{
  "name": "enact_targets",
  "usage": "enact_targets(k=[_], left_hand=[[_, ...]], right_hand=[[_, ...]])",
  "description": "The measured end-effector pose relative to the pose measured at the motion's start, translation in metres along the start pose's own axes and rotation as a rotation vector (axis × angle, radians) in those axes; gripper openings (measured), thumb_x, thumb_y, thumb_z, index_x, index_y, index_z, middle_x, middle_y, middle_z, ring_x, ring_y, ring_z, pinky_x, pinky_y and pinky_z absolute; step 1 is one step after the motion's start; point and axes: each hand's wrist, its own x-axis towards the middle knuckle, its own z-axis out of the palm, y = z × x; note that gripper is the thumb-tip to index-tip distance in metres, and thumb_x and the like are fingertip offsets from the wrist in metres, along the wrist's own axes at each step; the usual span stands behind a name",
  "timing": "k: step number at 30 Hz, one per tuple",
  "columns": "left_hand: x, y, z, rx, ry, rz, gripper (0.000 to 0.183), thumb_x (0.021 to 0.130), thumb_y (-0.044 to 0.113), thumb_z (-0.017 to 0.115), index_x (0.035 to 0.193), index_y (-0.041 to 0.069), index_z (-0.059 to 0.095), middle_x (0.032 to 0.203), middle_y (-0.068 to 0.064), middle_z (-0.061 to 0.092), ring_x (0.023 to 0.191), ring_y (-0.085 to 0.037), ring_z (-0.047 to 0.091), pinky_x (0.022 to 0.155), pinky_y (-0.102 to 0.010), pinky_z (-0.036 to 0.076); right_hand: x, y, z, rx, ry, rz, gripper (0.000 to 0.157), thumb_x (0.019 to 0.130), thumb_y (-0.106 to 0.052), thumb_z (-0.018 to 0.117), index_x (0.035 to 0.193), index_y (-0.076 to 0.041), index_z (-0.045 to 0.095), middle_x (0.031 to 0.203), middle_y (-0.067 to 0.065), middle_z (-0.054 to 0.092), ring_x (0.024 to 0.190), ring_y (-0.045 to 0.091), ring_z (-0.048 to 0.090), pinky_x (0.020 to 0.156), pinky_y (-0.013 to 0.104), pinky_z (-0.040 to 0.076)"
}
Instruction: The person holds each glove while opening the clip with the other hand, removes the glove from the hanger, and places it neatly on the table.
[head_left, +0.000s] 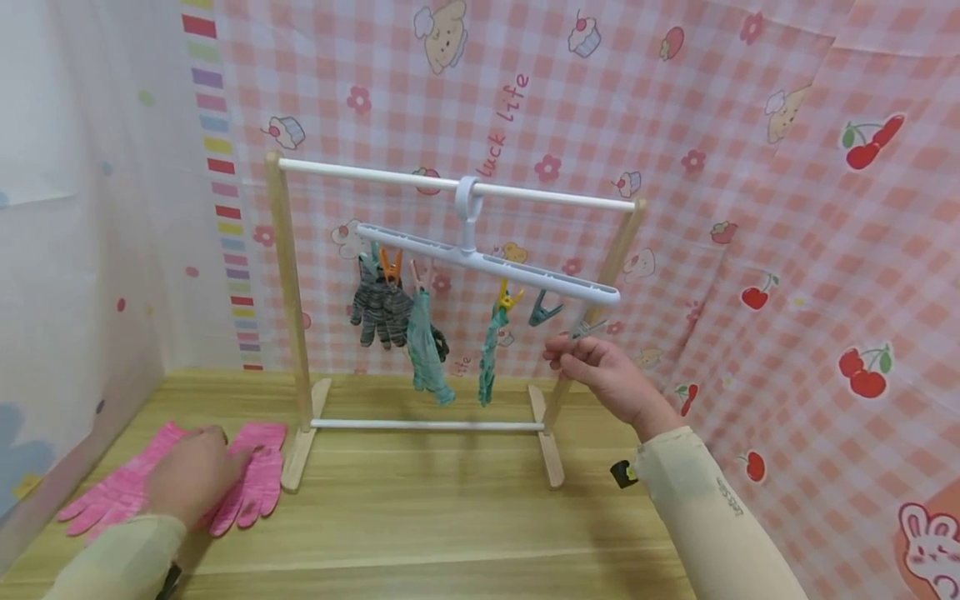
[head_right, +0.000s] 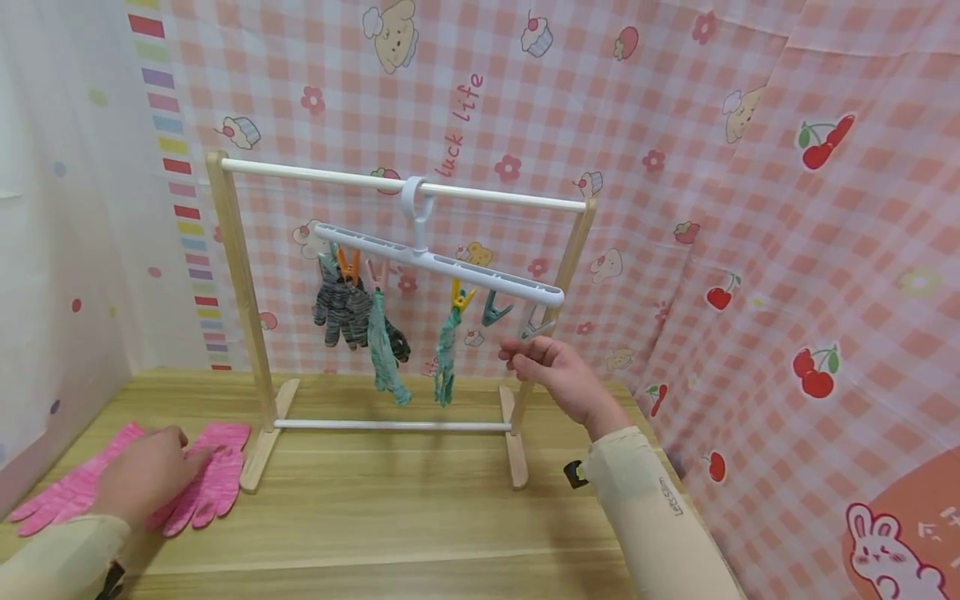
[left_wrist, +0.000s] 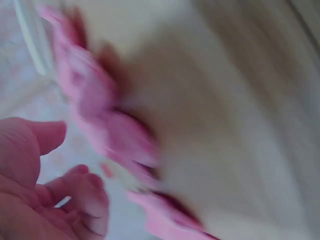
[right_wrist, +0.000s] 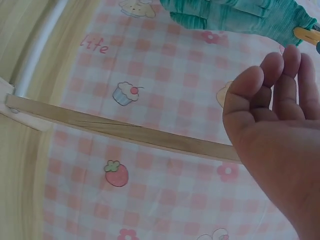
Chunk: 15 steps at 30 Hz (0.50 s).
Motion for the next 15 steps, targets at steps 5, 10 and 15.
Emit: enact_targets(k=[5,10,15], left_hand=[[-0.017,0.067,-0.002,-0.051,0.224,0.213,0.043,0.105,0.04,0.066,0.119,-0.001,0.072,0.117,-0.026,0.074,0.092,-0.042,0.074,0.072,-0.056,0.06],[-0.04,0.155,0.0,-0.163,0.429,0.445,0.031,0.099,0.035,0.077,0.114,0.008,0.075,0.113,-0.01,0.078,0.091,-0.027,0.076,0.075,-0.046,0.063],[-0.045,0.232,-0.004,-0.362,0.48,0.586,0.037,0.097,0.031,0.081,0.124,0.006,0.073,0.118,-0.011,0.077,0.071,-0.011,0.067,0.067,-0.029,0.059]], right_hand=[[0.016,-0.015,-0.001,-0.093,0.135,0.004,0.04,0.11,-0.022,0.061,0.138,0.006,0.063,0.126,-0.001,0.072,0.115,0.013,0.067,0.097,0.026,0.058],[0.029,-0.03,0.0,-0.115,0.176,-0.015,0.041,0.11,-0.028,0.063,0.138,0.001,0.066,0.122,0.001,0.071,0.111,0.016,0.067,0.096,0.032,0.059],[0.04,-0.038,0.004,-0.071,0.157,-0.022,0.035,0.109,-0.021,0.063,0.139,-0.002,0.064,0.119,0.001,0.071,0.107,0.019,0.066,0.09,0.034,0.059]])
